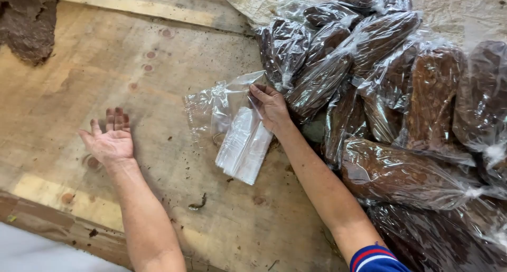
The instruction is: Manually packaging bundles of dried leaves into clear plastic bags on a wooden workbench.
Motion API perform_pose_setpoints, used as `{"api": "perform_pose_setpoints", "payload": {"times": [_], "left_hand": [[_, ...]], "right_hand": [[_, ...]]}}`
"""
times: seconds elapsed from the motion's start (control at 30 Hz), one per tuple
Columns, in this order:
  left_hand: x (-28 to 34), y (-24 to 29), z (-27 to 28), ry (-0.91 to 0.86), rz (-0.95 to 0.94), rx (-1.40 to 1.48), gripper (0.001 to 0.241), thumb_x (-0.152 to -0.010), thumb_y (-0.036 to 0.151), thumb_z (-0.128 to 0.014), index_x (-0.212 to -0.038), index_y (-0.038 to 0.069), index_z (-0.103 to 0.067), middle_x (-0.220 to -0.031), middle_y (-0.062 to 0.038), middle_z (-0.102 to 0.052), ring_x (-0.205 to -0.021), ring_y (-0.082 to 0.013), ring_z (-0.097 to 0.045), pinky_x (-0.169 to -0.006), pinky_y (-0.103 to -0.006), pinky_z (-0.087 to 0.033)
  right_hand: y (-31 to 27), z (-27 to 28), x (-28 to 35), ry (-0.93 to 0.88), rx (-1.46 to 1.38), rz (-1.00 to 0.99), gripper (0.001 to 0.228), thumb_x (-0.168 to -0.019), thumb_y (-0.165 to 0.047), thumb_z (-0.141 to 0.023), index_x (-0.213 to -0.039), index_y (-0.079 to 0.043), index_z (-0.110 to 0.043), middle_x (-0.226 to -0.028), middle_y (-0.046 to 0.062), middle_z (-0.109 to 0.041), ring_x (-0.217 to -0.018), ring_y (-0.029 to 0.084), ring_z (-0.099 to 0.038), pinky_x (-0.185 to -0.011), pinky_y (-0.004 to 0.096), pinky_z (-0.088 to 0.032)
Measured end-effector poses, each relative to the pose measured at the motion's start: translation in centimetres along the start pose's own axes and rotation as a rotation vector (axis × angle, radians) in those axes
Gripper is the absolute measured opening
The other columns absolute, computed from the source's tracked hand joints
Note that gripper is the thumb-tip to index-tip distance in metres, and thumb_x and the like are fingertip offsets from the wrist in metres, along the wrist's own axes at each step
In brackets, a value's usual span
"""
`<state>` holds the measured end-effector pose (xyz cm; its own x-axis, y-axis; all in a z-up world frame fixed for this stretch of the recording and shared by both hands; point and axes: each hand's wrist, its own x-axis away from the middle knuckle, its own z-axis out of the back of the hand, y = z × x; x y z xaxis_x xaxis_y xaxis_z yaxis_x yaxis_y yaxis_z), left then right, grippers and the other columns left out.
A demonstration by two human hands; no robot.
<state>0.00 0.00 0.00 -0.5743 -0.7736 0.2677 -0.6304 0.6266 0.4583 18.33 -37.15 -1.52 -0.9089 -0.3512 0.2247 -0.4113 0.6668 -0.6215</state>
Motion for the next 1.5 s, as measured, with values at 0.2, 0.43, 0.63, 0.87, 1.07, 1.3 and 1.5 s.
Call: {"api": "perform_pose_setpoints", "payload": {"times": [0.2, 0.43, 0.63, 0.87, 1.07, 1.3, 1.5], "left_hand": [[-6.9, -1.1, 6.6, -0.1, -0.013, 0.114, 0.044, -0.095, 0.059, -0.055, -0.125, 0.027, -0.053, -0.139, -0.023, -0.06, -0.126, -0.0484, -0.067, -0.1, -0.0625, -0.06], [-2.3, -0.5, 2.6, -0.083, 0.007, 0.097, 0.07, -0.099, 0.059, -0.05, -0.157, 0.031, -0.023, -0.15, -0.025, -0.045, -0.133, -0.0486, -0.058, -0.102, -0.0596, -0.058], [-1.9, -0.4, 2.3, -0.095, 0.018, 0.077, 0.084, -0.096, 0.061, -0.052, -0.163, 0.032, -0.013, -0.154, -0.025, -0.038, -0.136, -0.0487, -0.054, -0.104, -0.0597, -0.056], [-1.9, -0.4, 2.5, -0.113, 0.033, 0.087, 0.083, -0.094, 0.061, -0.056, -0.16, 0.031, -0.018, -0.15, -0.024, -0.042, -0.135, -0.049, -0.055, -0.105, -0.0597, -0.056], [-1.5, -0.3, 2.2, -0.118, 0.029, 0.081, 0.084, -0.094, 0.061, -0.056, -0.162, 0.03, -0.015, -0.15, -0.024, -0.041, -0.135, -0.049, -0.054, -0.106, -0.0591, -0.055], [-1.6, -0.3, 2.3, -0.118, 0.033, 0.07, 0.085, -0.093, 0.062, -0.057, -0.16, 0.03, -0.016, -0.149, -0.024, -0.041, -0.135, -0.0486, -0.054, -0.105, -0.058, -0.056], [-1.9, -0.3, 2.5, -0.119, 0.031, 0.078, 0.088, -0.091, 0.063, -0.058, -0.161, 0.03, -0.015, -0.149, -0.024, -0.041, -0.136, -0.0491, -0.053, -0.106, -0.0587, -0.055]], "right_hand": [[2.6, 2.7, -3.8, -0.013, 0.085, 0.079, 0.011, -0.09, -0.004, -0.083, -0.091, -0.01, -0.074, -0.084, 0.006, -0.076, -0.079, 0.018, -0.077, -0.076, 0.03, -0.064], [0.3, 0.7, -0.6, -0.024, 0.139, 0.026, 0.012, -0.092, -0.004, -0.081, -0.092, -0.012, -0.073, -0.09, 0.003, -0.077, -0.087, 0.019, -0.079, -0.08, 0.027, -0.066], [0.3, 1.2, -0.9, -0.005, 0.149, 0.031, 0.008, -0.095, -0.011, -0.081, -0.094, -0.014, -0.074, -0.09, 0.004, -0.078, -0.086, 0.016, -0.079, -0.079, 0.03, -0.066], [0.3, 0.7, -0.6, -0.022, 0.095, 0.024, 0.007, -0.095, -0.007, -0.08, -0.094, -0.01, -0.073, -0.091, 0.008, -0.078, -0.088, 0.02, -0.079, -0.085, 0.034, -0.066], [-0.1, 0.6, -0.2, -0.041, 0.133, 0.015, 0.008, -0.094, -0.004, -0.079, -0.098, -0.007, -0.073, -0.091, 0.011, -0.078, -0.087, 0.022, -0.079, -0.085, 0.035, -0.067], [-0.3, 0.0, 0.3, -0.056, 0.12, 0.008, 0.012, -0.091, 0.002, -0.079, -0.101, -0.002, -0.073, -0.09, 0.012, -0.077, -0.087, 0.022, -0.079, -0.087, 0.034, -0.067], [-0.2, 0.0, 0.2, -0.067, 0.112, 0.009, 0.012, -0.091, 0.003, -0.079, -0.1, -0.002, -0.073, -0.088, 0.011, -0.076, -0.085, 0.021, -0.078, -0.086, 0.033, -0.068]]}}
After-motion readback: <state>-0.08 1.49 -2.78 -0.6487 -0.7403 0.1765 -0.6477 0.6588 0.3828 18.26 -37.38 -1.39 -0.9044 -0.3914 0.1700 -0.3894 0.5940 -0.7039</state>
